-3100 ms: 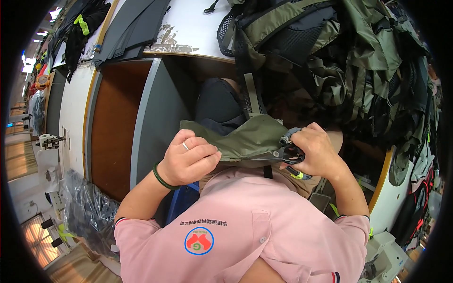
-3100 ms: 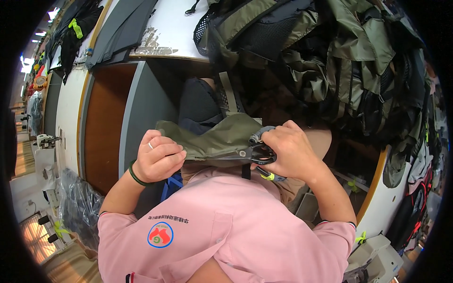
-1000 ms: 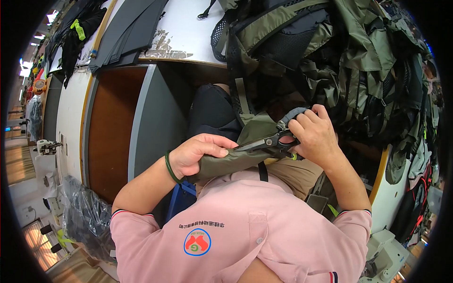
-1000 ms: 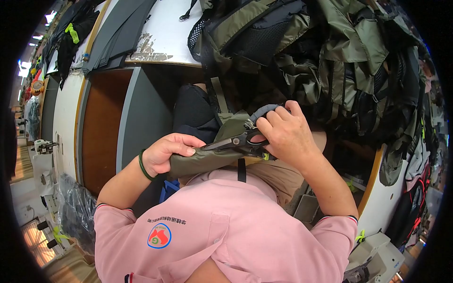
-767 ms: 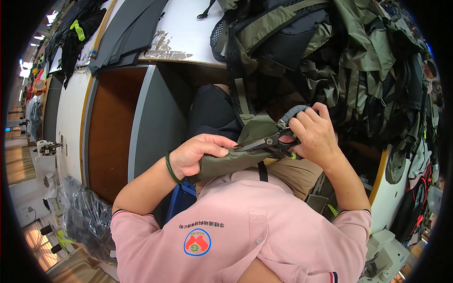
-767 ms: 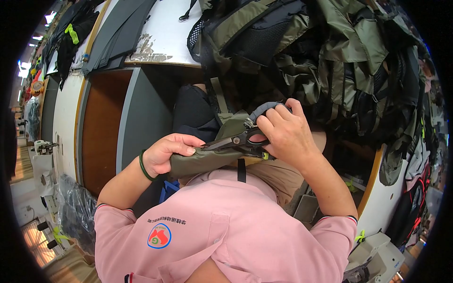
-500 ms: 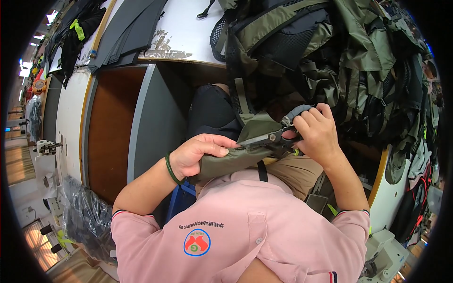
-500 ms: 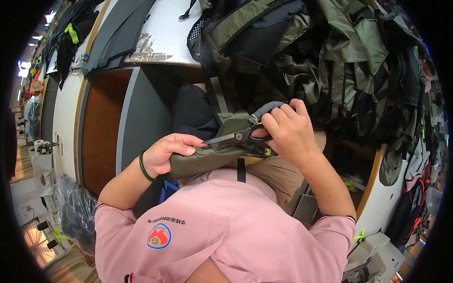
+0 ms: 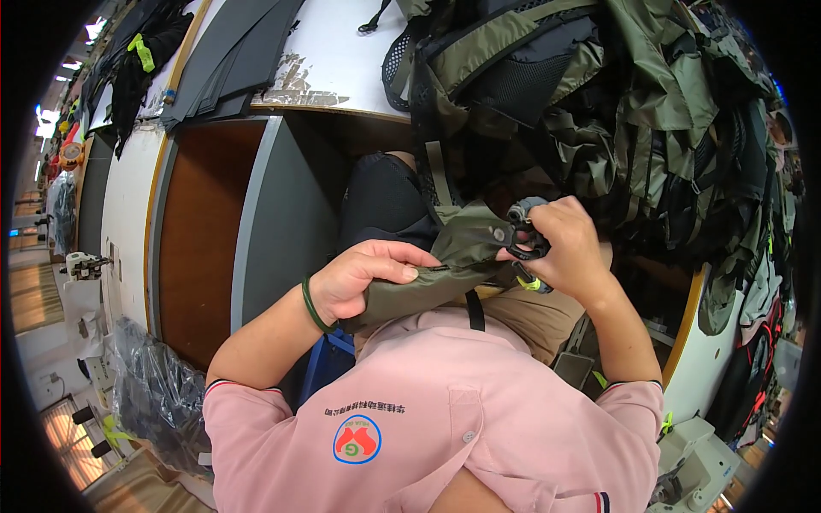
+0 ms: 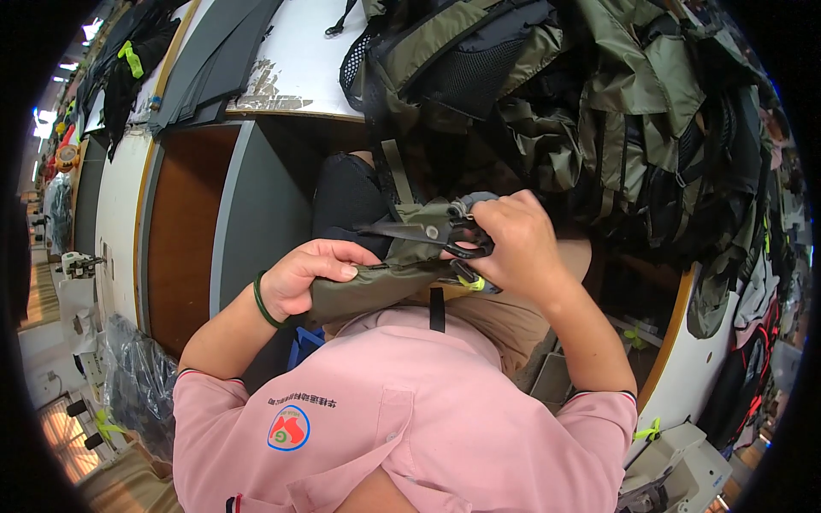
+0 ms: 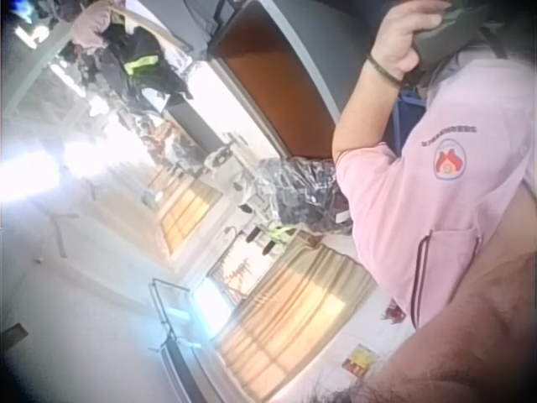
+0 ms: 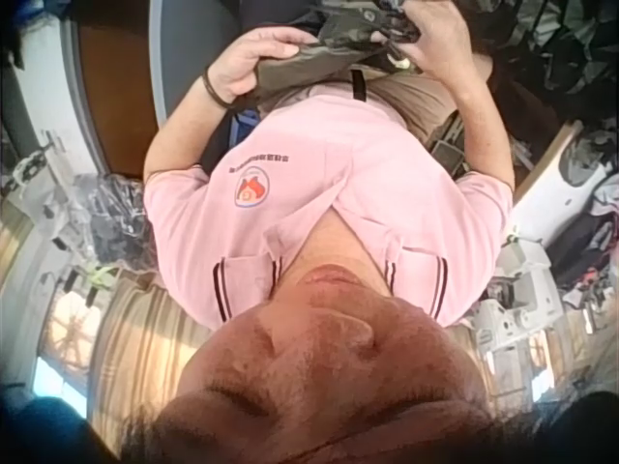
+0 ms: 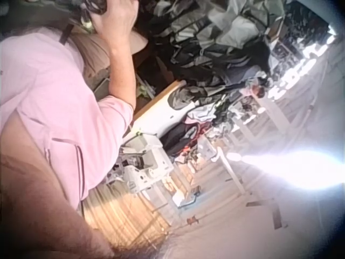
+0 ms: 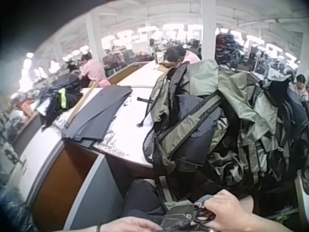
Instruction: Trim excess fabric and threads from a green garment component using scissors.
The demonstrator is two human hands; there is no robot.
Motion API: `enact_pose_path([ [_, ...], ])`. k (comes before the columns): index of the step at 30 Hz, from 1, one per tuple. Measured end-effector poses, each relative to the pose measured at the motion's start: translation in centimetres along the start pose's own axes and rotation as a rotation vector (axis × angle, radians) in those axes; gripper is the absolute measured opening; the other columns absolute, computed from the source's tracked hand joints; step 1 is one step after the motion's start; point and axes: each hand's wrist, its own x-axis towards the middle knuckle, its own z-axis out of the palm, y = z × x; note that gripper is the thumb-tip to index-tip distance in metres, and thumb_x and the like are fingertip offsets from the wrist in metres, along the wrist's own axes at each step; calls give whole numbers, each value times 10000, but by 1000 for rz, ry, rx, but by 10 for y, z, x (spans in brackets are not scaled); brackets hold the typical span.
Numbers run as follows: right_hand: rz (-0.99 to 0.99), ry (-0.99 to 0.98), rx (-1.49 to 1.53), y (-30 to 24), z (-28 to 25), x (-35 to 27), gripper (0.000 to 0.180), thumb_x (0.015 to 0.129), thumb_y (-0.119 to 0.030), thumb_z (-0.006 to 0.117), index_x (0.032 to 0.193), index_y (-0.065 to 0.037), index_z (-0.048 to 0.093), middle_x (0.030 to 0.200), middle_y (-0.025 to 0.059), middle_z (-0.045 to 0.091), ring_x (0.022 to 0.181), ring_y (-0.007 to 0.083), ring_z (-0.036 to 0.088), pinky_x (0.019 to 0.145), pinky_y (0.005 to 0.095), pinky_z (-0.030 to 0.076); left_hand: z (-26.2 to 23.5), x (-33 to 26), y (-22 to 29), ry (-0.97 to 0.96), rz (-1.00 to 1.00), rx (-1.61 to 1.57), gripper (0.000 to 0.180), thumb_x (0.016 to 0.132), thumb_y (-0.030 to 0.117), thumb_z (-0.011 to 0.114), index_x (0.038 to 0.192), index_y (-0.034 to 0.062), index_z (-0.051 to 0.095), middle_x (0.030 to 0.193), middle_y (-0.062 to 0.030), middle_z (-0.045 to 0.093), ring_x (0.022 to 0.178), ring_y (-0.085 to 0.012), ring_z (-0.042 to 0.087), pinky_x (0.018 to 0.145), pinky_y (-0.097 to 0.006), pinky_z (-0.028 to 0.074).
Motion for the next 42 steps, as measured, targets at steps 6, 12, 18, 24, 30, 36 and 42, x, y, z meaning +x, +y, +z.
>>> enact_pose_path([
  [6, 407, -336, 1032, -41, 18, 15, 218, 785, -78, 789, 865, -35, 590, 741, -8, 557, 692, 64, 505, 638, 244, 437, 8, 17, -6, -66, 116, 194, 288, 870, 2, 665, 1149, -6, 594, 1019, -47, 640, 940, -102, 612, 877, -254, 495],
  [12, 544, -277, 1169, -34, 24, 11, 181, 781, -24, 754, 824, -55, 581, 769, -27, 578, 707, 50, 523, 642, 224, 436, 4, 2, 0, 46, 281, 379, 314, 814, -25, 726, 1085, 27, 576, 1057, -33, 624, 985, -98, 604, 908, -260, 486],
  [18, 369, -120, 620, -25, 21, 4, 246, 709, -57, 795, 786, -35, 563, 734, 37, 577, 686, 154, 551, 666, 293, 437, 0, 5, -9, 55, 242, 227, 293, 827, -11, 737, 1079, 9, 588, 1026, -54, 654, 925, -96, 623, 867, -242, 512],
  [24, -5, 84, -25, -7, -5, 5, 298, 636, -170, 820, 779, -82, 574, 740, 35, 557, 721, 239, 565, 766, 395, 413, 6, 8, -11, 130, 301, 273, 277, 816, -23, 748, 1034, 21, 583, 982, -46, 655, 881, -82, 623, 809, -227, 522],
  [30, -49, 31, -184, -8, -18, -1, 263, 672, -186, 801, 770, -100, 573, 725, 21, 544, 719, 222, 561, 788, 425, 426, 20, 14, -11, 219, 370, 267, 278, 798, -63, 748, 919, 59, 530, 879, -2, 608, 796, -53, 591, 738, -205, 506],
  [36, 7, 29, -249, -12, -21, -6, 243, 709, -192, 782, 763, -108, 561, 711, 20, 536, 715, 217, 566, 800, 438, 427, 27, 19, -16, 259, 452, 315, 283, 796, -64, 750, 915, 64, 526, 869, -2, 595, 786, -52, 579, 723, -203, 497],
  [42, 12, 24, -288, -14, -23, -8, 214, 736, -184, 768, 775, -110, 571, 712, 22, 538, 716, 214, 575, 807, 441, 422, 29, 22, -16, 275, 471, 360, 282, 797, -65, 748, 920, 63, 529, 880, -10, 600, 790, -58, 581, 728, -205, 495],
])
